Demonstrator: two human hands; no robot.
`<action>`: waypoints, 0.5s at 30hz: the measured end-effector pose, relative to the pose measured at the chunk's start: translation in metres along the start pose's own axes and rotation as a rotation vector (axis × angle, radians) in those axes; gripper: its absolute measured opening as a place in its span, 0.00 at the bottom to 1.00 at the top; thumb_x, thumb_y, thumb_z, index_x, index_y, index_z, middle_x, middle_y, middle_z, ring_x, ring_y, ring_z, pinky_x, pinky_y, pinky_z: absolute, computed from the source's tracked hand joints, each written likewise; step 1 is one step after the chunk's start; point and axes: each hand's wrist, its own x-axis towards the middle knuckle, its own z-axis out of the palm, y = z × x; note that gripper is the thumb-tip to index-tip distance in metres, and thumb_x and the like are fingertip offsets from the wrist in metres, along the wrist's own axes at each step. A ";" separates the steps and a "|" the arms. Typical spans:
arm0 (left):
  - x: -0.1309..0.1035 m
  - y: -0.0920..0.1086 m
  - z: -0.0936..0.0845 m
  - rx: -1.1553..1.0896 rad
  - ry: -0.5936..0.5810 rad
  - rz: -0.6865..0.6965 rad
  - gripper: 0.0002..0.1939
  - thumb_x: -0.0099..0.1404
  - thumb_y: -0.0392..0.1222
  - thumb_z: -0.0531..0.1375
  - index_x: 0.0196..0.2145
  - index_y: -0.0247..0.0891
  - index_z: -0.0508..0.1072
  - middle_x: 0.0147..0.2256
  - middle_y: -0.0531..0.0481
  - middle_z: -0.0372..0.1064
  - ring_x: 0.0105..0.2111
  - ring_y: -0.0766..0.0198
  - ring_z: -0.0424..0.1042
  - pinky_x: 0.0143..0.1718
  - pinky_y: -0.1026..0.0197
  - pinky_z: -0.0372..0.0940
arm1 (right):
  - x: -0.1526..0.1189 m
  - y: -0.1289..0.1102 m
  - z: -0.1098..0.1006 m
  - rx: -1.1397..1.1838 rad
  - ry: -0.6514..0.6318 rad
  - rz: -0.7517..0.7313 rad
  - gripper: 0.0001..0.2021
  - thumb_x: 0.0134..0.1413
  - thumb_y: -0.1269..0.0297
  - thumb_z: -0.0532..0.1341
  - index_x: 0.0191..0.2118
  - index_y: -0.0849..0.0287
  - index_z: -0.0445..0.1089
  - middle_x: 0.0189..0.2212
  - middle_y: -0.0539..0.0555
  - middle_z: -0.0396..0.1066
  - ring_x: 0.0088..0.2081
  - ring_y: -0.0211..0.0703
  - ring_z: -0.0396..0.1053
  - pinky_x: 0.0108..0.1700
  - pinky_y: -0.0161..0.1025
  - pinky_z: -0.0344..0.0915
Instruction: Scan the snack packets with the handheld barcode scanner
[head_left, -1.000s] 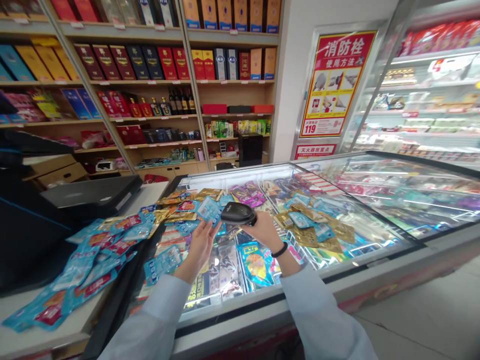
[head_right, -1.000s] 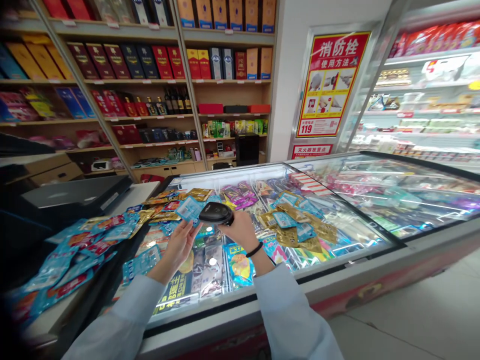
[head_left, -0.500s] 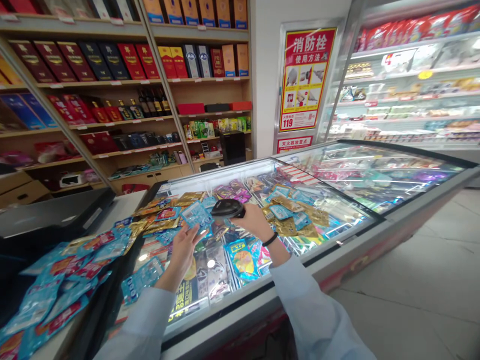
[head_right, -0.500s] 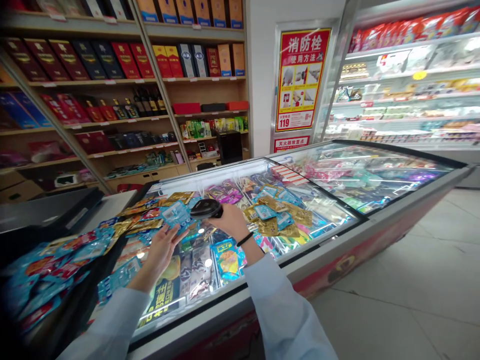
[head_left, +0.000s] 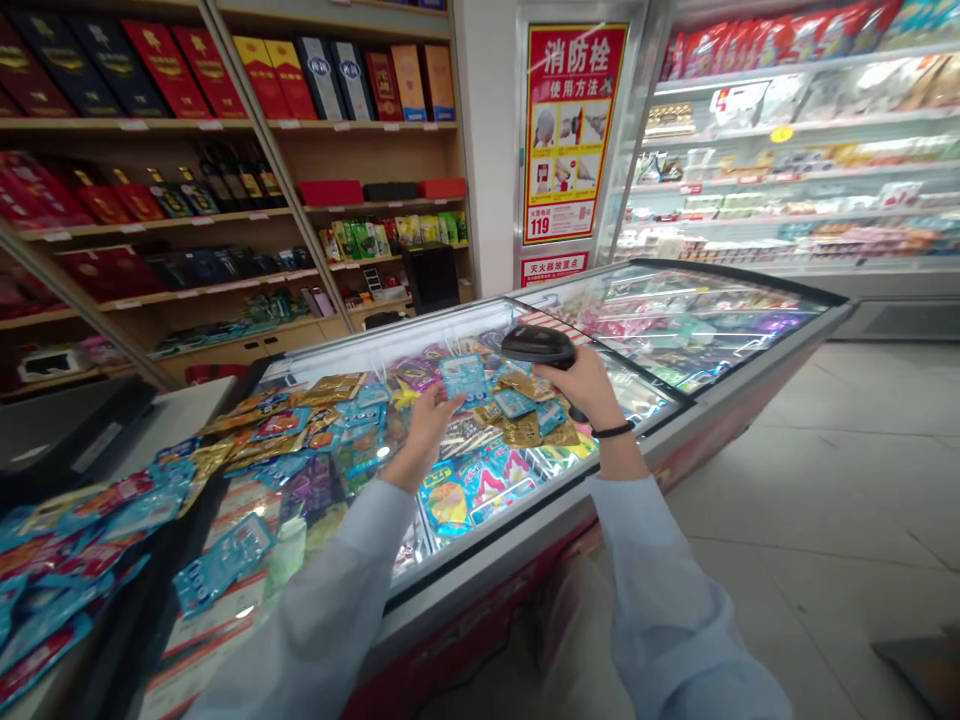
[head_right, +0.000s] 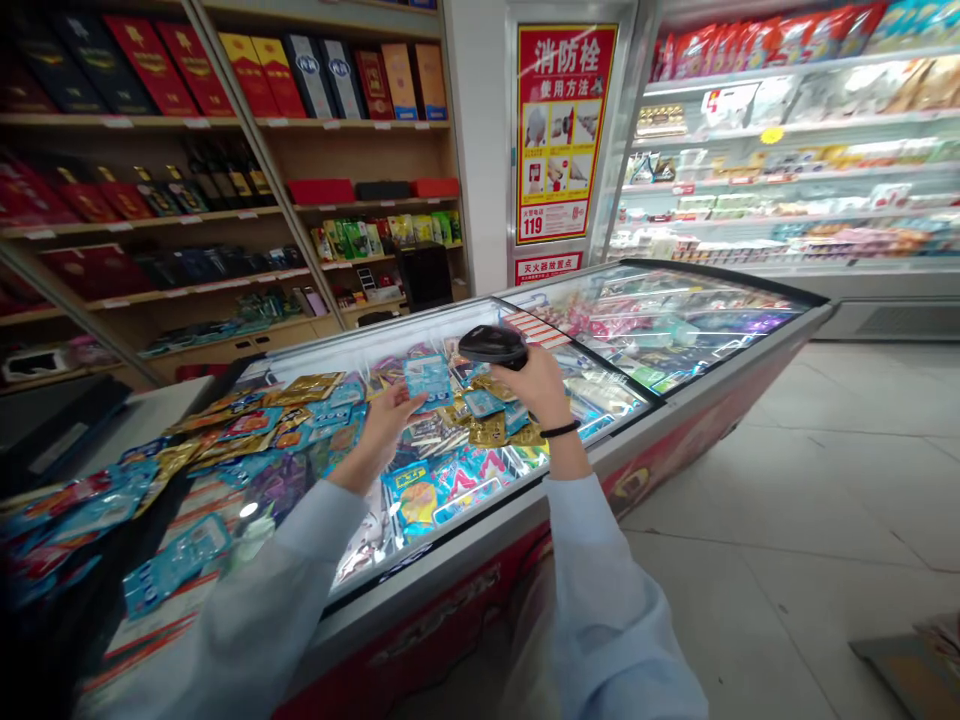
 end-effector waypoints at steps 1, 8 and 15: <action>0.005 -0.003 0.015 0.025 -0.007 0.000 0.19 0.47 0.40 0.69 0.37 0.33 0.72 0.28 0.52 0.69 0.31 0.63 0.71 0.40 0.50 0.72 | 0.001 0.007 -0.008 -0.011 0.039 0.019 0.12 0.41 0.56 0.64 0.23 0.61 0.74 0.16 0.55 0.70 0.26 0.49 0.71 0.28 0.37 0.62; 0.039 -0.035 0.089 0.513 0.019 0.046 0.25 0.57 0.39 0.64 0.52 0.36 0.68 0.41 0.43 0.72 0.39 0.59 0.73 0.41 0.57 0.69 | -0.002 0.050 -0.033 -0.044 0.149 0.204 0.15 0.42 0.53 0.62 0.27 0.62 0.76 0.19 0.57 0.73 0.29 0.51 0.73 0.30 0.38 0.63; 0.035 -0.055 0.093 1.126 0.126 0.311 0.20 0.60 0.44 0.60 0.50 0.37 0.71 0.55 0.38 0.63 0.58 0.48 0.57 0.58 0.48 0.51 | -0.014 0.084 -0.022 -0.094 0.094 0.294 0.15 0.44 0.53 0.62 0.29 0.61 0.76 0.22 0.58 0.74 0.31 0.51 0.74 0.29 0.37 0.62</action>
